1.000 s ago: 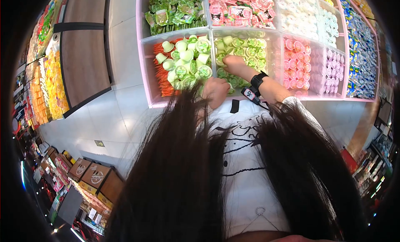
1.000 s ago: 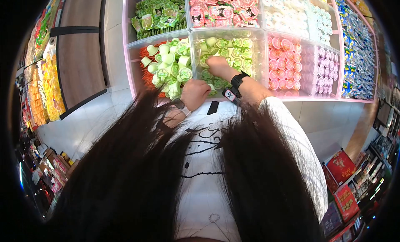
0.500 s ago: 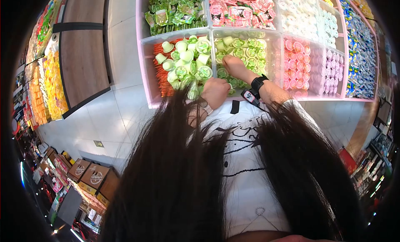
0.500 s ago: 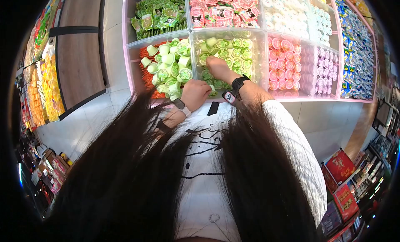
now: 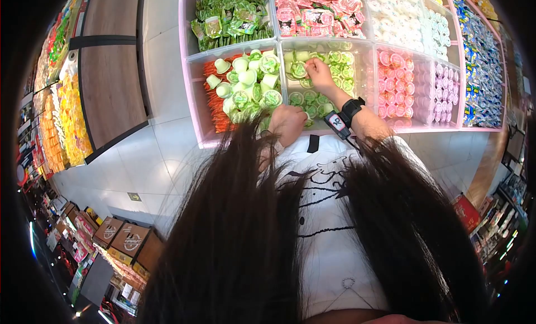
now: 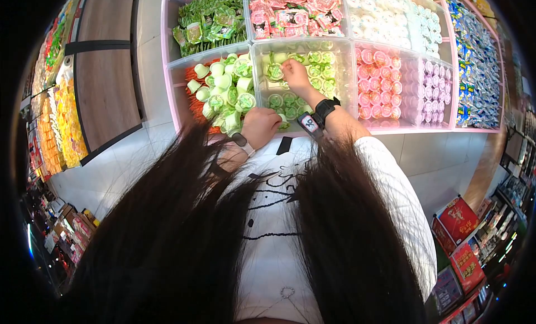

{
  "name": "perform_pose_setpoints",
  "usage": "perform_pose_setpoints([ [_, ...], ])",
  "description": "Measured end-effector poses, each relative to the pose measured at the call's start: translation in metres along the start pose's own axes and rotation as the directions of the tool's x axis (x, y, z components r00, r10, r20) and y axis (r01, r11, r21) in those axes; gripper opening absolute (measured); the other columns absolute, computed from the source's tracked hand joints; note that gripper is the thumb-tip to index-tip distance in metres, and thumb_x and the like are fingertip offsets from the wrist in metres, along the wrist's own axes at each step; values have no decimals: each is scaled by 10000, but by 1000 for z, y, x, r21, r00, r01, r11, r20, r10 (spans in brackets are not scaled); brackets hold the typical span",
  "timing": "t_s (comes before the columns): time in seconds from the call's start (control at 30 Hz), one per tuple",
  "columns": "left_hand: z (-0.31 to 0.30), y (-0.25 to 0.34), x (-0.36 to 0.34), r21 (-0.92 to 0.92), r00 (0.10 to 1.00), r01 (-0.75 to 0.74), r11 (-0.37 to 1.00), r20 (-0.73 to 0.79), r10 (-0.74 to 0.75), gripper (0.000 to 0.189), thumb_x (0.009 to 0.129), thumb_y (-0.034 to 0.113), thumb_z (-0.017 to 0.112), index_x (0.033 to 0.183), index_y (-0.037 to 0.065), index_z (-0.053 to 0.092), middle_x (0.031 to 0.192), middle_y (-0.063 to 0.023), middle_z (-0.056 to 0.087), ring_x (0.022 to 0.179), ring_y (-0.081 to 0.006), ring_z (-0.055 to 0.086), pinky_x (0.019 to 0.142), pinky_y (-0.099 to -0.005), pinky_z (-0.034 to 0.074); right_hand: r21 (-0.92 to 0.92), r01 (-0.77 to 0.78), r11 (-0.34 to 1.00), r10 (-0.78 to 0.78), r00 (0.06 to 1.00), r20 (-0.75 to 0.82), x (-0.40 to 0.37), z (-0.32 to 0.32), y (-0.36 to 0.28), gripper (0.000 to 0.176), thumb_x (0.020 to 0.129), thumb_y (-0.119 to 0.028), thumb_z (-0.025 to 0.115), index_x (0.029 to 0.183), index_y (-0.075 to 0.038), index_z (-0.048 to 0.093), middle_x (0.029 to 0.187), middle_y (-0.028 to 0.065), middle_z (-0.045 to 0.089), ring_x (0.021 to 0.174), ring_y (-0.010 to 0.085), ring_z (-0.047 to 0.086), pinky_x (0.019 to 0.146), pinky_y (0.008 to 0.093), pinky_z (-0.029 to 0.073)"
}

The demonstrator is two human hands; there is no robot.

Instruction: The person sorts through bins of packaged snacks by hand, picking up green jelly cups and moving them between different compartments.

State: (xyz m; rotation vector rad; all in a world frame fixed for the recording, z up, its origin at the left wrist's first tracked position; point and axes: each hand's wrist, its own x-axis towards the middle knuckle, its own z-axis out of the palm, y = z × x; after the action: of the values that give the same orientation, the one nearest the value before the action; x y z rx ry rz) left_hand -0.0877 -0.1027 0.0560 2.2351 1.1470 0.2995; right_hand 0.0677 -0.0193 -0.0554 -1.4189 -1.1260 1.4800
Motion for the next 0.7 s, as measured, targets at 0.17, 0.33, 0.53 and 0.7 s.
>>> perform_pose_setpoints([
  [0.17, -2, 2, 1, -4, 1000, 2, 1000, -2, -2, 53, 684, 142, 584, 666, 99, 610, 648, -27, 551, 670, -205, 548, 609, -336, 401, 54, -99, 994, 98, 995, 6, 6, -3, 5, 116, 838, -105, 524, 858, 5, 492, 666, 36, 516, 559, 103, 522, 513, 229, 431],
  [0.33, 0, 1, 0, -14, 1000, -5, 1000, -31, 4, 51, 676, 134, 581, 658, 95, 609, 643, -30, 553, 658, -213, 549, 605, -340, 408, -35, -208, 977, 211, 956, 202, 4, -15, 13, 99, 843, -102, 523, 853, -7, 495, 663, 28, 524, 565, 99, 529, 533, 222, 443],
  [0.53, 0, 1, 1, -18, 999, -7, 1000, -39, 6, 53, 675, 134, 576, 659, 95, 608, 645, -32, 556, 655, -216, 550, 605, -343, 410, -96, -323, 941, 337, 898, 282, -4, -8, 24, 122, 833, -133, 540, 849, -18, 502, 665, 34, 543, 551, 101, 532, 515, 234, 459],
  [0.7, 2, 0, 0, 0, 1000, -2, 1000, -22, 2, 52, 677, 133, 573, 668, 95, 607, 646, -34, 556, 655, -217, 552, 606, -346, 410, -270, -360, 893, 419, 883, 210, -8, 4, 23, 111, 794, -123, 540, 826, -18, 524, 646, 79, 564, 554, 166, 592, 477, 277, 467],
])
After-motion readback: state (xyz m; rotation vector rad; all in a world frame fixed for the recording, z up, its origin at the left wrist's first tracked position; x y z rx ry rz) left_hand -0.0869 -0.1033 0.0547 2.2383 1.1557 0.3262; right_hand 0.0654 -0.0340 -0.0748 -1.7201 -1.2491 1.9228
